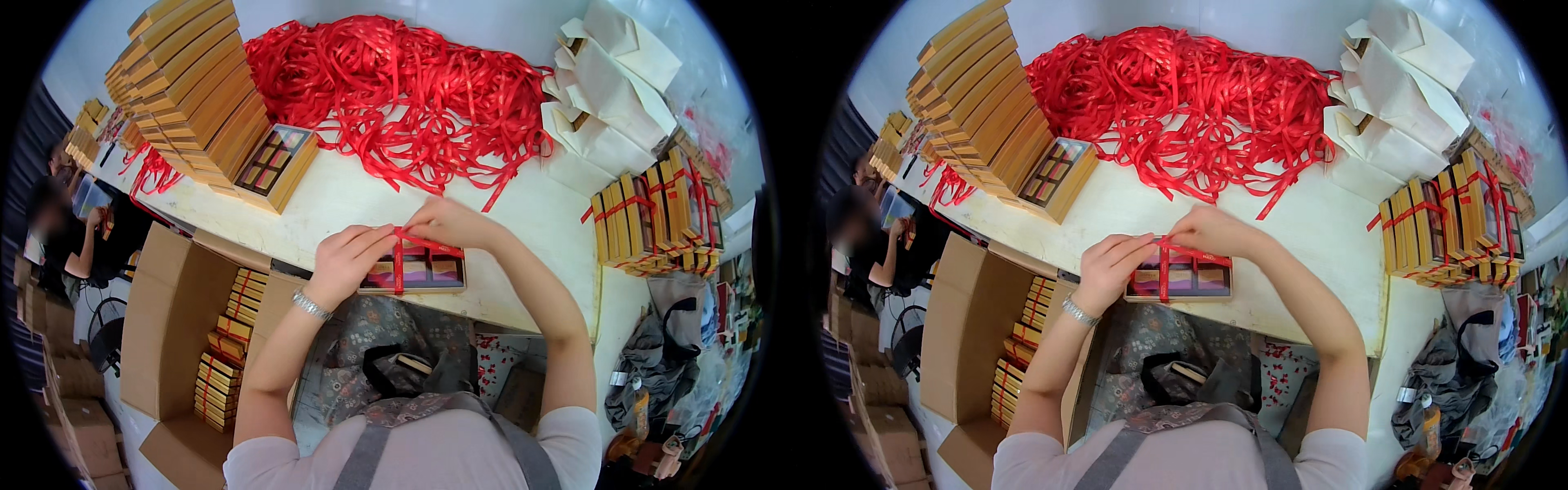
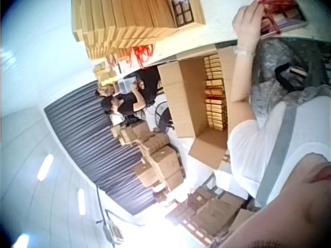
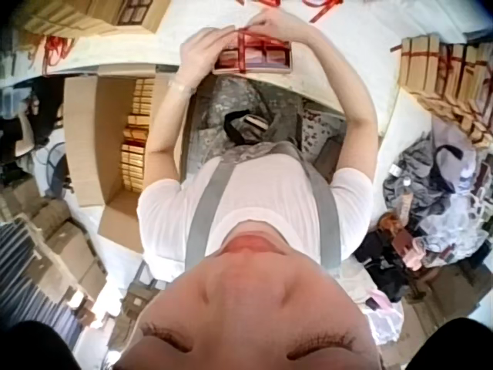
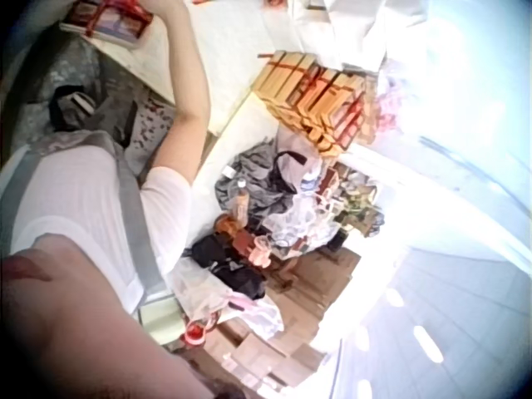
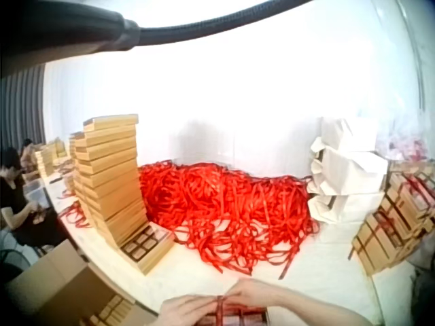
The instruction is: The person ties red ribbons around small rectangular boxes. They pick up a box, wrap the ribbon around it, and tie a knot to secure it. The process is repeated for multiple boxes on a table.
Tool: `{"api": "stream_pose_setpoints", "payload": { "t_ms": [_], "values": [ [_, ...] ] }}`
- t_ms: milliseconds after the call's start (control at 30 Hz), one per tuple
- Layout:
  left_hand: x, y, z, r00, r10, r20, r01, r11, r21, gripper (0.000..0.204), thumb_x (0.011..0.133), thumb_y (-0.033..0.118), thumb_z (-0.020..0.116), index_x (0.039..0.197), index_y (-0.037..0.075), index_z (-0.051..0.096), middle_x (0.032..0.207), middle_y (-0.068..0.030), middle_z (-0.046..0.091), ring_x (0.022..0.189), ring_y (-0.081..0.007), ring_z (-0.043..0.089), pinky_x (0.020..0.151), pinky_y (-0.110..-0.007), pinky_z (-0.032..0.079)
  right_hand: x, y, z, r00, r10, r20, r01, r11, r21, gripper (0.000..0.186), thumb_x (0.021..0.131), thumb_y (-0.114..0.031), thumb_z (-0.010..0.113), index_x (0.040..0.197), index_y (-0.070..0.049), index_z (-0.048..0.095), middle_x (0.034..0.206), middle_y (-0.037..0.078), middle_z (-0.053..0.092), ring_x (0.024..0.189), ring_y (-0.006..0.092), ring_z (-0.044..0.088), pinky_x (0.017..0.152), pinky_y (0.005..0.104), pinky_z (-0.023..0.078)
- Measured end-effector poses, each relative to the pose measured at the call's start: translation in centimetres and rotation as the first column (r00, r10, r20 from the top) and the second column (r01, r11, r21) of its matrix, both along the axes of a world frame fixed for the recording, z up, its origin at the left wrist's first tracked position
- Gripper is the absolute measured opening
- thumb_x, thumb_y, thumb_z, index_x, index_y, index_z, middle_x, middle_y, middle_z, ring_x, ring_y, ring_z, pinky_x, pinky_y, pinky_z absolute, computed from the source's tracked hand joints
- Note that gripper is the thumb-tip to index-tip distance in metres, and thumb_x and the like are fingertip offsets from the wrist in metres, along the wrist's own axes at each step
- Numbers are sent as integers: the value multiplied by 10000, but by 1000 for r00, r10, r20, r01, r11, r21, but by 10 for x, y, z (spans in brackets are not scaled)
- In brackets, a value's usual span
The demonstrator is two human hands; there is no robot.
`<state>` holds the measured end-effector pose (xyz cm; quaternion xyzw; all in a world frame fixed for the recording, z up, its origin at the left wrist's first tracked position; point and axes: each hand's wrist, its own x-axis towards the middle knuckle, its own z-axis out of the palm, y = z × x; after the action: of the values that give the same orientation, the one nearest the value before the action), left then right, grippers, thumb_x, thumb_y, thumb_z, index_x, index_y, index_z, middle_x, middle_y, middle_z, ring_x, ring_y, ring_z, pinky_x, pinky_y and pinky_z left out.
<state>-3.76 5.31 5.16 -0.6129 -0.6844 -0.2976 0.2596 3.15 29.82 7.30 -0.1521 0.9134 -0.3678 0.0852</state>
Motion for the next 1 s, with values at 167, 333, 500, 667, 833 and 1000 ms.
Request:
{"api": "stream_pose_setpoints", "payload": {
  "t_ms": [167,333,500,667,833,1000],
  "values": [
    [12,-11,-13,688,-244,683,208,969,136,152,953,116,582,1054,54,678,927,-70,714,922,-222,675,1043,-401,431,11,-21,8,892,-428,144,441,756,-484,281,982,-172,538,1143,22,662,1046,127,722,962,165,670,868,303,501],
    [6,-12,-35,627,-150,765,176,983,49,141,997,99,518,1016,76,656,721,-14,643,736,-212,616,953,-392,416,15,-41,-29,890,-231,393,455,505,-734,226,1038,-143,407,1091,0,572,792,60,618,766,149,612,751,292,501],
    [15,-12,-57,555,-39,831,65,998,3,152,992,56,489,1020,49,638,734,-87,601,699,-227,548,790,-342,456,15,-61,-12,943,-213,-254,193,976,-101,135,973,-60,474,1065,-33,570,768,132,627,722,269,617,702,324,481],
    [15,-5,-71,447,-119,886,62,993,102,174,1036,103,453,1013,14,600,743,-60,543,674,-126,535,639,-279,477,19,-58,13,979,-206,11,195,944,266,149,818,-102,621,965,-75,620,772,117,621,719,281,572,766,411,447],
    [16,-1,-64,261,-182,948,84,983,166,208,1046,132,442,1068,0,600,749,-61,571,708,-127,575,719,-261,492,43,-47,-33,822,137,-552,114,911,397,111,798,-174,654,822,-77,606,751,53,572,733,209,576,741,378,388],
    [12,-14,-23,488,55,871,-242,967,75,255,935,81,593,1188,49,603,964,-98,660,991,-237,628,892,-329,493,52,-53,-47,815,160,-557,149,871,468,196,769,-184,700,874,-23,659,793,53,596,757,186,592,791,382,398]
  ]
}}
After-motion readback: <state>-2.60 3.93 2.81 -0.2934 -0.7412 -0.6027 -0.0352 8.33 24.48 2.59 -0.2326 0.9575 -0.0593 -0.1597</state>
